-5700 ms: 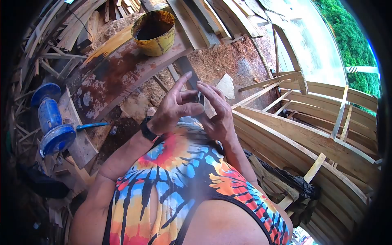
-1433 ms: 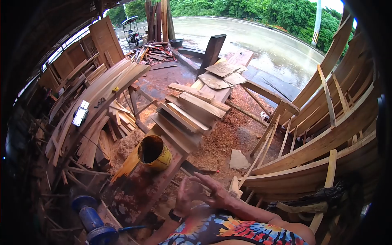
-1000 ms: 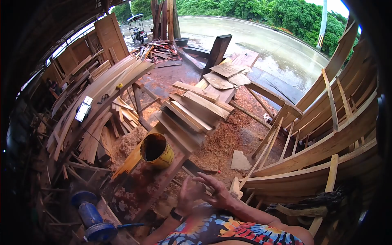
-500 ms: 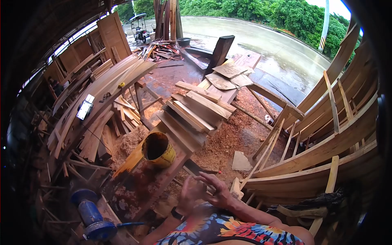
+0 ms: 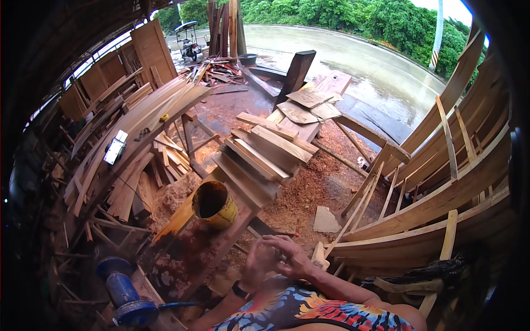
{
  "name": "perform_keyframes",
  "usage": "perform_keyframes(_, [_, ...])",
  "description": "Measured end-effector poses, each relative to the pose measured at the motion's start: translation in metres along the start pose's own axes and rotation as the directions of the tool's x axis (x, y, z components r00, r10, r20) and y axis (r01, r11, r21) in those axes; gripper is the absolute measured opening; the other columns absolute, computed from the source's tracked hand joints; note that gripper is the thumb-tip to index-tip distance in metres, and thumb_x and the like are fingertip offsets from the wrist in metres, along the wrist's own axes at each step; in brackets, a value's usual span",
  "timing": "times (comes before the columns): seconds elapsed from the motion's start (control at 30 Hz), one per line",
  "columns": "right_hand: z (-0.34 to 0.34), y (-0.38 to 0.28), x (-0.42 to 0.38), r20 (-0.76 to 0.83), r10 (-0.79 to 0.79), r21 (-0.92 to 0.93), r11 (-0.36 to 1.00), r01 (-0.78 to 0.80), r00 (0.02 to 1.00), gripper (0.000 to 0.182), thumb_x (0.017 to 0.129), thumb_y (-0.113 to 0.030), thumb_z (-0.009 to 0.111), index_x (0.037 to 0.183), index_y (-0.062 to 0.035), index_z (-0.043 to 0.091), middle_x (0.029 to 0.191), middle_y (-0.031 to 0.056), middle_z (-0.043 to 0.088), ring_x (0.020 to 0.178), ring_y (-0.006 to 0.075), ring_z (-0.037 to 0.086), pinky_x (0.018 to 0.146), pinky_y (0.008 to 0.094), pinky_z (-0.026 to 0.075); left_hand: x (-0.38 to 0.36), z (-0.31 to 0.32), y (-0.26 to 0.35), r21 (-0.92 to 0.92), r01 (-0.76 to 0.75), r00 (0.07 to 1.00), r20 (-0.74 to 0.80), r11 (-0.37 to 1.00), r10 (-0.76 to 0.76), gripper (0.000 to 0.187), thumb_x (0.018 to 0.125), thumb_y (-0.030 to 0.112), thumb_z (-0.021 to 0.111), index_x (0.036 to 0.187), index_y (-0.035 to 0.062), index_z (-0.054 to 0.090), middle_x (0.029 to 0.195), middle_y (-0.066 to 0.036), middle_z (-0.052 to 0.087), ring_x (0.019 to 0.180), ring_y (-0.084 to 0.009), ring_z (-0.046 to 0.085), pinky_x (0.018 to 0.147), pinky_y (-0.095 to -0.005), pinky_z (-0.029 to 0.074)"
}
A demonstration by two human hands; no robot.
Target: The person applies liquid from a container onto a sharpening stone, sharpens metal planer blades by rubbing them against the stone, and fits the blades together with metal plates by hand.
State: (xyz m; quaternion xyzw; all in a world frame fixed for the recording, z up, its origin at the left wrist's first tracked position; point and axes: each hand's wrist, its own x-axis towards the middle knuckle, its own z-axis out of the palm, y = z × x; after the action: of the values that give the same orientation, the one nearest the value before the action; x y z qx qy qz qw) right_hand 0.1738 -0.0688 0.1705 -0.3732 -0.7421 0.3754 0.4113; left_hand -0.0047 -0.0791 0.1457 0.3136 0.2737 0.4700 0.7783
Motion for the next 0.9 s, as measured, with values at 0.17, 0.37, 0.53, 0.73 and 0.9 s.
perform_keyframes(0.17, [0.001,0.002,-0.001,-0.019,-0.014,0.004,1.0,0.014,1.0,0.07,0.07,-0.011,0.076,0.138,-0.012,0.058,0.147,0.0114,0.055,0.133,0.0351,0.05,0.112,0.0461,0.041,0.002,-0.001,-0.001,0.018,0.008,1.0,-0.009,1.0,-0.008,0.056,0.1,0.013,0.058,0.15,0.0089,0.032,0.123,-0.009,0.06,0.112,-0.019,0.065,0.093,-0.0337,0.059])
perform_keyframes(0.37, [0.0,0.001,-0.001,-0.027,-0.009,0.008,1.0,0.009,1.0,0.071,0.07,-0.01,0.078,0.137,-0.012,0.058,0.147,0.0113,0.055,0.133,0.0343,0.051,0.111,0.0453,0.043,0.002,0.001,0.0,0.024,0.018,1.0,-0.011,1.0,-0.018,0.055,0.101,0.013,0.056,0.15,0.0086,0.033,0.122,-0.009,0.059,0.11,-0.0185,0.065,0.091,-0.0336,0.059])
perform_keyframes(0.53, [0.0,-0.001,-0.001,-0.03,0.005,0.02,1.0,-0.004,1.0,0.071,0.069,-0.011,0.081,0.137,-0.0121,0.059,0.146,0.0111,0.055,0.134,0.034,0.051,0.111,0.0449,0.043,0.004,-0.003,-0.004,0.001,0.012,0.999,-0.039,1.0,-0.012,0.057,0.101,0.014,0.057,0.151,0.0087,0.031,0.119,-0.008,0.059,0.108,-0.0181,0.065,0.09,-0.0334,0.06])
perform_keyframes(0.73, [-0.001,-0.002,0.0,-0.03,0.025,0.016,1.0,-0.025,0.999,0.071,0.07,-0.009,0.079,0.138,-0.0117,0.058,0.146,0.0117,0.055,0.134,0.0339,0.051,0.111,0.0446,0.043,0.004,-0.002,-0.002,0.011,0.032,0.999,-0.03,0.999,-0.032,0.058,0.101,0.014,0.057,0.152,0.008,0.031,0.117,-0.008,0.059,0.105,-0.0181,0.065,0.09,-0.0337,0.059])
perform_keyframes(0.9, [-0.002,-0.002,0.001,-0.023,0.076,0.029,0.997,-0.076,0.997,0.072,0.07,-0.008,0.077,0.139,-0.0112,0.056,0.147,0.0127,0.054,0.134,0.0344,0.051,0.112,0.045,0.043,0.002,0.015,0.011,0.032,0.047,0.996,-0.077,0.998,-0.044,0.058,0.101,0.018,0.054,0.153,0.0077,0.029,0.119,-0.009,0.06,0.107,-0.0189,0.066,0.091,-0.0341,0.059])
